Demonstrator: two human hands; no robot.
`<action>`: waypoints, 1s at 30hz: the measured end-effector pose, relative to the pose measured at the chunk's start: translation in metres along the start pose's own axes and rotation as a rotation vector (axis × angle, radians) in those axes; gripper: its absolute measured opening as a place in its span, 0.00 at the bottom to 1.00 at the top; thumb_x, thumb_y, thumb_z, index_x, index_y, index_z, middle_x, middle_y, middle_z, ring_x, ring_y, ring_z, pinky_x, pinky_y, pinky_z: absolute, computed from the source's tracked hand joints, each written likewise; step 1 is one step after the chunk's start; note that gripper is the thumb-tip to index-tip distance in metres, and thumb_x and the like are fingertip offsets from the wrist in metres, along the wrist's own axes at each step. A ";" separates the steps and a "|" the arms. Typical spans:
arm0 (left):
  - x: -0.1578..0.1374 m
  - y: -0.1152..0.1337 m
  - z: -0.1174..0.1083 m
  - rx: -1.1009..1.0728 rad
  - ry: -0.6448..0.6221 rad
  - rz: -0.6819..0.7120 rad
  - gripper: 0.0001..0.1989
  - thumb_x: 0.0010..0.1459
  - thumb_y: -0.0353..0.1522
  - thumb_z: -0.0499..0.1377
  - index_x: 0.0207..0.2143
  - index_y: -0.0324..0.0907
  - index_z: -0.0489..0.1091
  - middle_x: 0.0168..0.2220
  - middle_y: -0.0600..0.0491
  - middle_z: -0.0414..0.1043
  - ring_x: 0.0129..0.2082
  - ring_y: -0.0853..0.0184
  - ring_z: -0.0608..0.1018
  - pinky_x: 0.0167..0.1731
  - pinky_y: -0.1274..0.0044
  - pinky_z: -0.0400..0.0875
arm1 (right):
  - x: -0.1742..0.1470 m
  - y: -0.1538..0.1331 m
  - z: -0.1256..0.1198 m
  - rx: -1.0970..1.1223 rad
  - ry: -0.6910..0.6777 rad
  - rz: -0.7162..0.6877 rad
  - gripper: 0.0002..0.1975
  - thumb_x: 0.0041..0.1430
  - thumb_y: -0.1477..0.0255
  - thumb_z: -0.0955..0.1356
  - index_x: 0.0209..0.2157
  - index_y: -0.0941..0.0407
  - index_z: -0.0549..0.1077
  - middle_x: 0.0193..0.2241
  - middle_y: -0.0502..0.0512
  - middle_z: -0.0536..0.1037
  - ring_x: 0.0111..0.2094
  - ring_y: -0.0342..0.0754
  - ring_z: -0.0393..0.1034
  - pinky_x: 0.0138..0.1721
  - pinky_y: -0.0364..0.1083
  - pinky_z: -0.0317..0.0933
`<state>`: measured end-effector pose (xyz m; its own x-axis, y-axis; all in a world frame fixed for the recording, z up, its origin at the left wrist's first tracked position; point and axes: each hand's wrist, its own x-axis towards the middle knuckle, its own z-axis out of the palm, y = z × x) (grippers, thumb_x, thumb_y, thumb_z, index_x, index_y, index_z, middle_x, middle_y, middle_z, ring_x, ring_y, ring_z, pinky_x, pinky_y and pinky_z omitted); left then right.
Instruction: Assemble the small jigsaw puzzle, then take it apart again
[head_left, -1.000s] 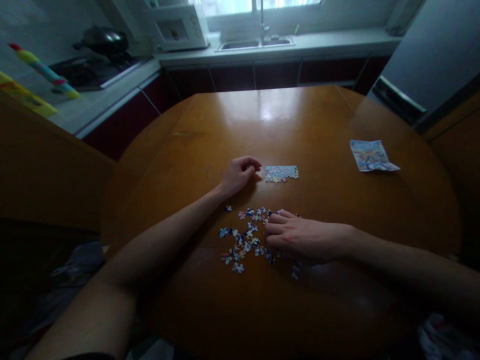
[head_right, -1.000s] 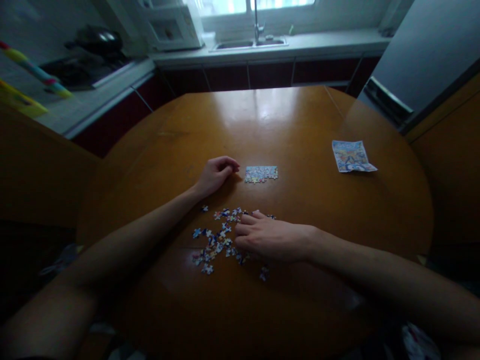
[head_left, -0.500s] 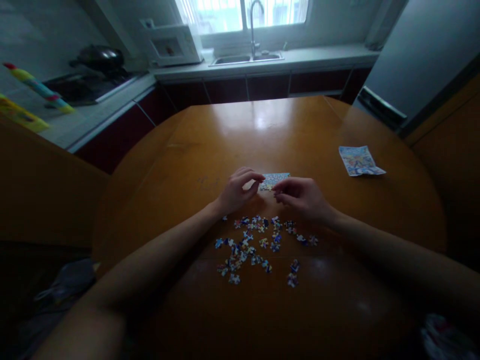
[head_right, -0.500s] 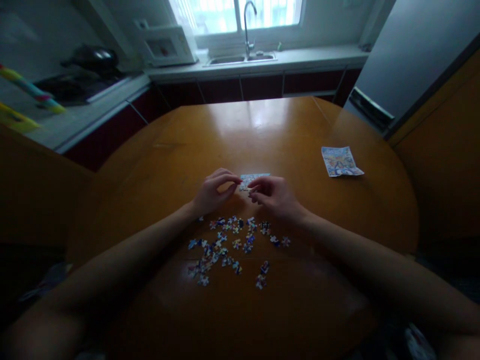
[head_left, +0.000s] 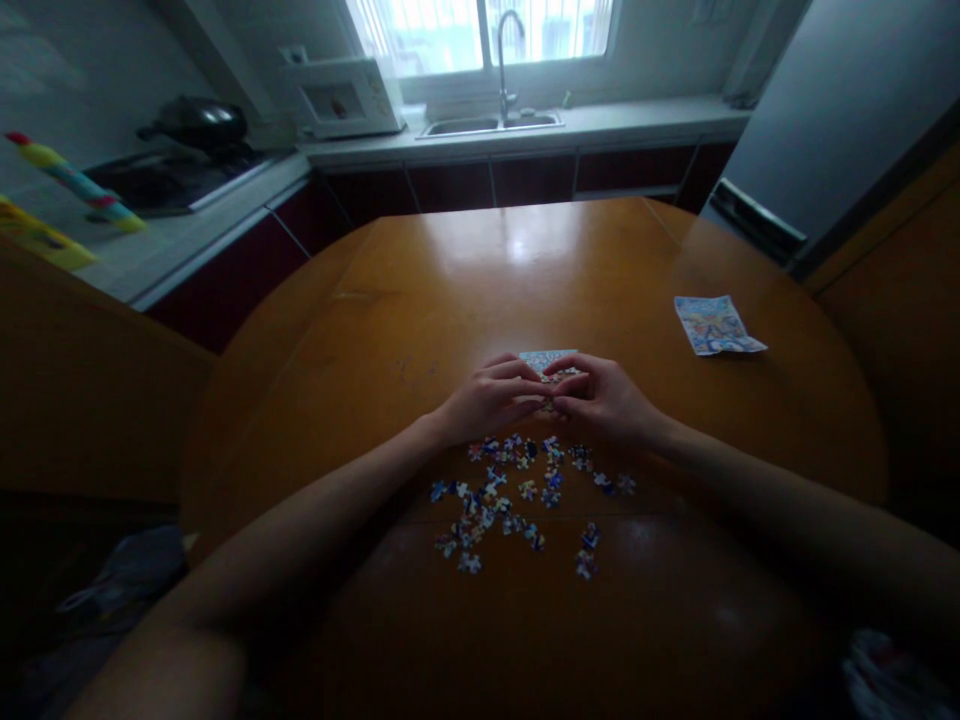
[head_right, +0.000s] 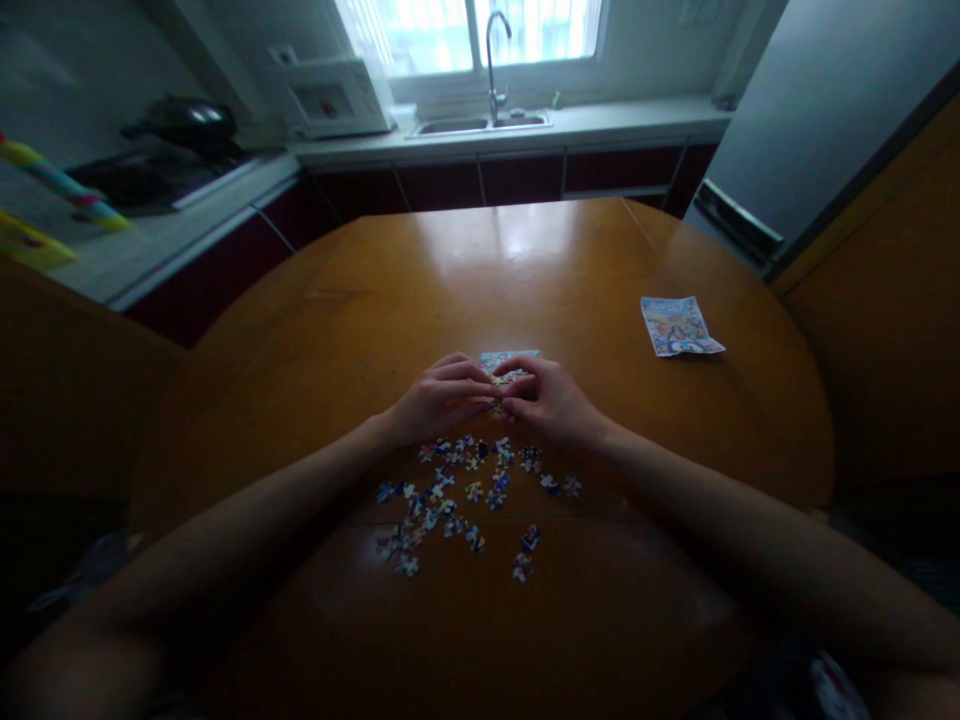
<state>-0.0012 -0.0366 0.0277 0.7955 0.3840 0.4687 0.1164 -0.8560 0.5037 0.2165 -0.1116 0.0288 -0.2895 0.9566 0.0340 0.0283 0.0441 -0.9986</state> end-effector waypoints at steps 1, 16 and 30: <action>0.000 0.000 0.000 -0.004 -0.004 -0.001 0.08 0.62 0.35 0.64 0.44 0.53 0.79 0.40 0.51 0.79 0.42 0.63 0.76 0.46 0.69 0.72 | 0.000 0.001 -0.001 -0.001 0.000 0.005 0.20 0.52 0.70 0.74 0.47 0.56 0.69 0.28 0.51 0.80 0.31 0.47 0.76 0.35 0.49 0.70; 0.002 0.000 -0.001 0.019 0.236 0.136 0.07 0.58 0.36 0.68 0.37 0.44 0.77 0.34 0.51 0.78 0.36 0.66 0.76 0.38 0.72 0.72 | 0.000 -0.002 -0.011 -0.607 0.013 -0.701 0.03 0.62 0.74 0.71 0.38 0.54 0.74 0.38 0.55 0.76 0.39 0.48 0.72 0.41 0.50 0.70; 0.000 -0.006 0.002 0.016 0.219 0.039 0.13 0.59 0.39 0.68 0.42 0.42 0.75 0.35 0.51 0.78 0.37 0.65 0.77 0.39 0.71 0.74 | 0.006 -0.004 -0.028 -0.626 0.063 -0.759 0.03 0.63 0.74 0.70 0.37 0.52 0.78 0.36 0.54 0.78 0.37 0.46 0.74 0.38 0.48 0.71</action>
<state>-0.0009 -0.0325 0.0229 0.6515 0.4147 0.6353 0.0985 -0.8765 0.4712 0.2410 -0.0979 0.0346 -0.3894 0.6239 0.6776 0.3630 0.7801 -0.5096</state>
